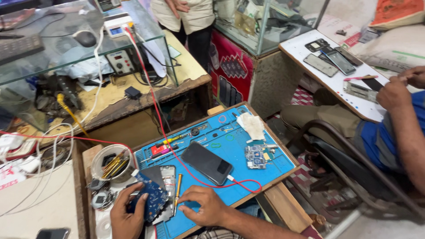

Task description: The person holds a blue circuit board and repeatedly touches its surface with a finger, likely testing electrical continuity. They briefly reach for a power strip and adjust a cable, then resume handling the board. A smartphone and other tools remain on the workbench.

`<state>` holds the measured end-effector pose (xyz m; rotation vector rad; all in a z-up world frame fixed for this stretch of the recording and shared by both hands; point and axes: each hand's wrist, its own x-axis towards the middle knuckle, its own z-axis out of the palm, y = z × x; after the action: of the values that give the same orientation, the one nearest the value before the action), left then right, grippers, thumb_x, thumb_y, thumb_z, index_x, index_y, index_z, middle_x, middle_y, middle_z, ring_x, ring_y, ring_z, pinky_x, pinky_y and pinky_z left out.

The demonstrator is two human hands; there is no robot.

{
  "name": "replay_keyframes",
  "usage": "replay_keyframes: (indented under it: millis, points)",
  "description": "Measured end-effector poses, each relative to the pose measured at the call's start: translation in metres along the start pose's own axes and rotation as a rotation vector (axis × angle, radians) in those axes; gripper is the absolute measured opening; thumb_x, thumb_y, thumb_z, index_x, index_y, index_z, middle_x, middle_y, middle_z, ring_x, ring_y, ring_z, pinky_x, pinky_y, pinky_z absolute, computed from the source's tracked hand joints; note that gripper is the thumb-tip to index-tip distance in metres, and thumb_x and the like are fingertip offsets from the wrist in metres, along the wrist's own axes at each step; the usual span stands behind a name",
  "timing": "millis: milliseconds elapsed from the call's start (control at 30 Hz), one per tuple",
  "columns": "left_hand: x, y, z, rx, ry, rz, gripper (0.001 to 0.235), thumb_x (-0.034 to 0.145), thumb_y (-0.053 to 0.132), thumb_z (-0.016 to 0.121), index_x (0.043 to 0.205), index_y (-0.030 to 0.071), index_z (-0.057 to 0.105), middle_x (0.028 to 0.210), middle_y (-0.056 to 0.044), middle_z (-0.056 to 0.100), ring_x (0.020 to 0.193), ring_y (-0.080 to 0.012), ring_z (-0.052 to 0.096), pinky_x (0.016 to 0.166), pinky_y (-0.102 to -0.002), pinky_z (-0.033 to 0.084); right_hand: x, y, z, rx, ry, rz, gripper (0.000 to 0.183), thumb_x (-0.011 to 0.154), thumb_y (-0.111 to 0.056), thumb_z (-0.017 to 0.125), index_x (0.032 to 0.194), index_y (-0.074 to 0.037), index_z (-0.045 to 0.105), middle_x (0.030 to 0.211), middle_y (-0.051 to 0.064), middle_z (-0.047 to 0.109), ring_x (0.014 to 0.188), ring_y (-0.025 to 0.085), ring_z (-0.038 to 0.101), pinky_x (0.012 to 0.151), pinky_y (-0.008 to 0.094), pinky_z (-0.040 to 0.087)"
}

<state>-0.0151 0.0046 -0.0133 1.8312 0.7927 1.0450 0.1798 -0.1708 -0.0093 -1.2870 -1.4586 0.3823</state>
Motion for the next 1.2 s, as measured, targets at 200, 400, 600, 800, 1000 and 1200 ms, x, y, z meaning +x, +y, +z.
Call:
replay_keyframes:
  millis: [200, 400, 600, 800, 1000, 1200]
  points:
    - [0.005, 0.029, -0.004, 0.110, 0.033, 0.136, 0.026, 0.087, 0.002, 0.074, 0.113, 0.003, 0.073, 0.111, -0.011, 0.073, 0.098, -0.0176, 0.068, 0.082, -0.027, 0.052, 0.012, -0.008, 0.007, -0.022, -0.015, -0.033, 0.019, 0.090, -0.013, 0.078, 0.106, -0.003, 0.075, 0.102, 0.013, 0.075, 0.095, 0.028, 0.074, 0.084, 0.035, 0.060]
    - [0.007, 0.045, 0.025, -0.317, -0.003, -0.224, 0.026, 0.088, 0.005, 0.068, 0.114, 0.006, 0.070, 0.107, -0.012, 0.075, 0.089, -0.0213, 0.073, 0.079, -0.032, 0.058, 0.006, -0.002, -0.017, -0.121, -0.015, 0.091, 0.026, 0.086, -0.015, 0.082, 0.105, 0.001, 0.075, 0.097, 0.016, 0.074, 0.091, 0.031, 0.070, 0.081, 0.038, 0.056]
    - [-0.005, 0.027, 0.000, 0.014, -0.055, 0.111, 0.020, 0.087, 0.004, 0.074, 0.108, 0.003, 0.074, 0.104, -0.009, 0.074, 0.095, -0.0158, 0.069, 0.086, -0.027, 0.053, 0.014, -0.002, 0.013, 0.097, -0.035, 0.189, 0.020, 0.090, -0.012, 0.077, 0.105, 0.000, 0.075, 0.101, 0.012, 0.074, 0.089, 0.020, 0.074, 0.078, 0.029, 0.061]
    - [-0.009, 0.024, 0.017, -0.012, -0.131, 0.037, 0.019, 0.087, 0.004, 0.074, 0.106, 0.004, 0.076, 0.100, -0.008, 0.074, 0.087, -0.0136, 0.068, 0.077, -0.025, 0.053, 0.008, 0.010, 0.005, 0.130, -0.028, 0.276, 0.016, 0.091, -0.014, 0.077, 0.100, 0.000, 0.076, 0.092, 0.008, 0.075, 0.080, 0.012, 0.069, 0.070, 0.026, 0.055]
    - [-0.009, 0.009, 0.023, -0.267, -0.161, -0.151, 0.032, 0.092, 0.003, 0.070, 0.124, 0.003, 0.067, 0.104, -0.009, 0.074, 0.083, -0.0086, 0.067, 0.072, -0.022, 0.054, 0.002, 0.031, 0.003, 0.174, -0.023, 0.378, 0.014, 0.094, -0.011, 0.073, 0.096, 0.002, 0.076, 0.086, 0.005, 0.071, 0.073, 0.009, 0.062, 0.064, 0.025, 0.050]
    - [-0.008, 0.001, 0.011, -0.415, -0.346, -0.392, 0.046, 0.090, 0.003, 0.071, 0.134, 0.000, 0.059, 0.105, -0.011, 0.075, 0.090, -0.0103, 0.069, 0.077, -0.023, 0.057, 0.001, 0.037, 0.010, 0.423, -0.027, 0.543, 0.014, 0.097, -0.008, 0.067, 0.098, 0.005, 0.072, 0.092, 0.005, 0.069, 0.075, 0.009, 0.065, 0.067, 0.024, 0.057]
